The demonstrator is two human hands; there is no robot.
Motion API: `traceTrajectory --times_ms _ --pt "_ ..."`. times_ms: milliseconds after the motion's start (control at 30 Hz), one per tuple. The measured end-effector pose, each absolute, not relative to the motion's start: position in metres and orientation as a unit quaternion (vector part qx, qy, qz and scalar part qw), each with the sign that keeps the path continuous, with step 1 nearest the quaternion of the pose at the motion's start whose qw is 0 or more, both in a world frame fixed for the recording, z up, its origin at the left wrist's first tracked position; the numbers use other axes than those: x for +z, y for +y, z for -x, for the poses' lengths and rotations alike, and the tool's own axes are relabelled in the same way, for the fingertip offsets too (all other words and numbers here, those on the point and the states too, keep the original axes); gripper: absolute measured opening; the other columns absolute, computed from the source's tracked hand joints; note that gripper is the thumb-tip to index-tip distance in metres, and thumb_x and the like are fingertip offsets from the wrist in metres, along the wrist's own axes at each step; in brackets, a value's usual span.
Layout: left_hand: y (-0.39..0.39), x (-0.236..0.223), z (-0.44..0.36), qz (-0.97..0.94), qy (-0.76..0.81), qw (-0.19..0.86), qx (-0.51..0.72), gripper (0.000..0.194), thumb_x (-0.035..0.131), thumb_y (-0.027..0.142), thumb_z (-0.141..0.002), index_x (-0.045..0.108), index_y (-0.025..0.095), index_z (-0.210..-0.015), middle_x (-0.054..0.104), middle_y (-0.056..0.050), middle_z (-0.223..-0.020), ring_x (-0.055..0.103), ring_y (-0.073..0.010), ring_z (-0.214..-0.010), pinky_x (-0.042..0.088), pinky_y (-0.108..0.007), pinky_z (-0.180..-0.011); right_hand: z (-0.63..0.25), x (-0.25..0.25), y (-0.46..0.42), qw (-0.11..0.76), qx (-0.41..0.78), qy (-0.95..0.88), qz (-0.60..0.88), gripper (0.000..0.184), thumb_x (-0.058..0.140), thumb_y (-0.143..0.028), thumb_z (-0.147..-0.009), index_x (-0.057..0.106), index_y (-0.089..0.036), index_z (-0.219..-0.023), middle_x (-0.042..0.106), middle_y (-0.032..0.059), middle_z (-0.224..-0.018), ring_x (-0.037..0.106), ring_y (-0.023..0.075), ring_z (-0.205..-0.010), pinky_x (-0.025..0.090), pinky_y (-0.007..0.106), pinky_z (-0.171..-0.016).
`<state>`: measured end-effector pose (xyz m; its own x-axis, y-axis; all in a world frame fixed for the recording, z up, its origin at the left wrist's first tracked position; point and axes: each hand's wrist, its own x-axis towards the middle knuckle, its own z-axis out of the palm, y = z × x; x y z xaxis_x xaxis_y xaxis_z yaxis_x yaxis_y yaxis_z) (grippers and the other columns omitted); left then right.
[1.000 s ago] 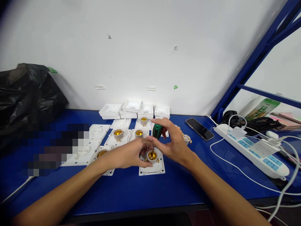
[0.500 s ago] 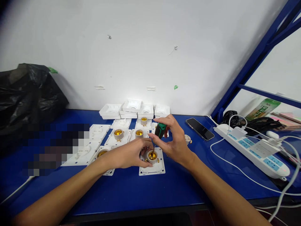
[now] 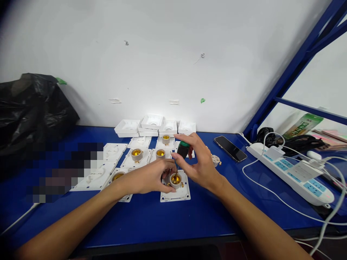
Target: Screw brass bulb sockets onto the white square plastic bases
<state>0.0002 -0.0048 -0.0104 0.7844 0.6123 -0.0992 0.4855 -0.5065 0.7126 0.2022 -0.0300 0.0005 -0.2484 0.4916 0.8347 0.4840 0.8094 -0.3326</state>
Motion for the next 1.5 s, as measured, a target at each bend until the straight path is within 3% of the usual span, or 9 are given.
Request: traceTrajectory --times_ms 67,167,533,733,900,1033,1167,1333,1500 --pt "-0.0048 -0.0106 -0.0001 -0.862 0.320 0.384 0.086 0.041 0.077 0.051 -0.076 0.060 0.020 -0.098 0.057 0.000 -0.090 0.053 -0.0153 -0.074 0.042 -0.030 -0.063 -0.2023 0.0004 -0.0300 0.538 -0.003 -0.787 0.301 0.052 0.071 -0.022 -0.089 0.053 -0.034 -0.136 0.058 0.0015 -0.097 0.053 0.0162 -0.078 0.049 0.031 -0.059" --pt "-0.0050 -0.0104 -0.0002 -0.864 0.315 0.383 0.092 0.040 0.077 0.050 -0.077 0.060 0.020 -0.097 0.057 0.000 -0.090 0.053 -0.0151 -0.075 0.041 -0.030 -0.063 -0.2022 0.0002 -0.0308 0.504 0.027 -0.808 0.304 0.050 0.062 -0.022 -0.095 0.049 -0.032 -0.142 0.060 0.0039 -0.106 0.057 0.0174 -0.085 0.054 0.034 -0.066" --pt "-0.0051 -0.0095 -0.0005 -0.863 0.316 0.384 0.089 0.044 0.076 0.052 -0.077 0.062 0.019 -0.102 0.060 -0.002 -0.093 0.053 -0.0152 -0.073 0.041 -0.030 -0.062 -0.2020 -0.0017 -0.0300 0.517 0.011 -0.796 0.314 0.048 0.070 -0.023 -0.090 0.052 -0.033 -0.134 0.061 0.0018 -0.102 0.055 0.0150 -0.075 0.053 0.032 -0.060" --pt "-0.0044 -0.0088 -0.0007 -0.867 0.305 0.384 0.090 0.039 0.077 0.049 -0.077 0.062 0.020 -0.097 0.061 -0.002 -0.091 0.055 -0.0164 -0.076 0.042 -0.030 -0.064 -0.2040 -0.0017 -0.0323 0.501 0.075 -0.806 0.307 0.049 0.052 -0.021 -0.099 0.046 -0.032 -0.147 0.063 0.0063 -0.113 0.061 0.0185 -0.089 0.058 0.040 -0.075" --pt "-0.0046 -0.0093 -0.0002 -0.861 0.313 0.390 0.090 0.041 0.077 0.051 -0.076 0.061 0.020 -0.098 0.061 -0.002 -0.094 0.054 -0.0155 -0.074 0.043 -0.030 -0.063 -0.2028 0.0009 -0.0307 0.523 0.027 -0.795 0.305 0.047 0.068 -0.022 -0.091 0.057 -0.035 -0.136 0.060 0.0031 -0.101 0.058 0.0176 -0.084 0.055 0.033 -0.062" --pt "-0.0044 -0.0102 -0.0005 -0.864 0.308 0.387 0.095 0.038 0.078 0.048 -0.075 0.061 0.020 -0.095 0.061 -0.002 -0.091 0.055 -0.0166 -0.077 0.042 -0.030 -0.065 -0.2013 0.0020 -0.0316 0.519 0.082 -0.795 0.305 0.048 0.054 -0.019 -0.098 0.051 -0.035 -0.144 0.062 0.0053 -0.111 0.060 0.0179 -0.088 0.057 0.038 -0.069" --pt "-0.0046 -0.0104 -0.0007 -0.865 0.306 0.387 0.094 0.038 0.077 0.049 -0.077 0.061 0.020 -0.096 0.061 -0.002 -0.090 0.055 -0.0166 -0.075 0.042 -0.030 -0.064 -0.2002 0.0018 -0.0325 0.538 0.067 -0.785 0.299 0.047 0.064 -0.019 -0.094 0.058 -0.036 -0.137 0.061 0.0038 -0.108 0.060 0.0182 -0.092 0.057 0.035 -0.068" --pt "-0.0046 -0.0115 -0.0004 -0.864 0.313 0.382 0.097 0.039 0.079 0.048 -0.075 0.062 0.021 -0.097 0.060 -0.002 -0.092 0.055 -0.0183 -0.081 0.042 -0.030 -0.067 -0.2003 0.0014 -0.0329 0.532 0.112 -0.780 0.311 0.048 0.052 -0.020 -0.099 0.052 -0.035 -0.144 0.064 0.0056 -0.115 0.062 0.0191 -0.095 0.057 0.037 -0.071" --pt "-0.0039 -0.0128 0.0001 -0.867 0.315 0.375 0.094 0.040 0.079 0.049 -0.075 0.061 0.020 -0.097 0.058 -0.002 -0.091 0.054 -0.0174 -0.081 0.041 -0.030 -0.066 -0.2010 0.0012 -0.0339 0.544 0.078 -0.775 0.314 0.044 0.061 -0.021 -0.096 0.059 -0.035 -0.137 0.061 0.0039 -0.107 0.061 0.0177 -0.091 0.056 0.035 -0.071"
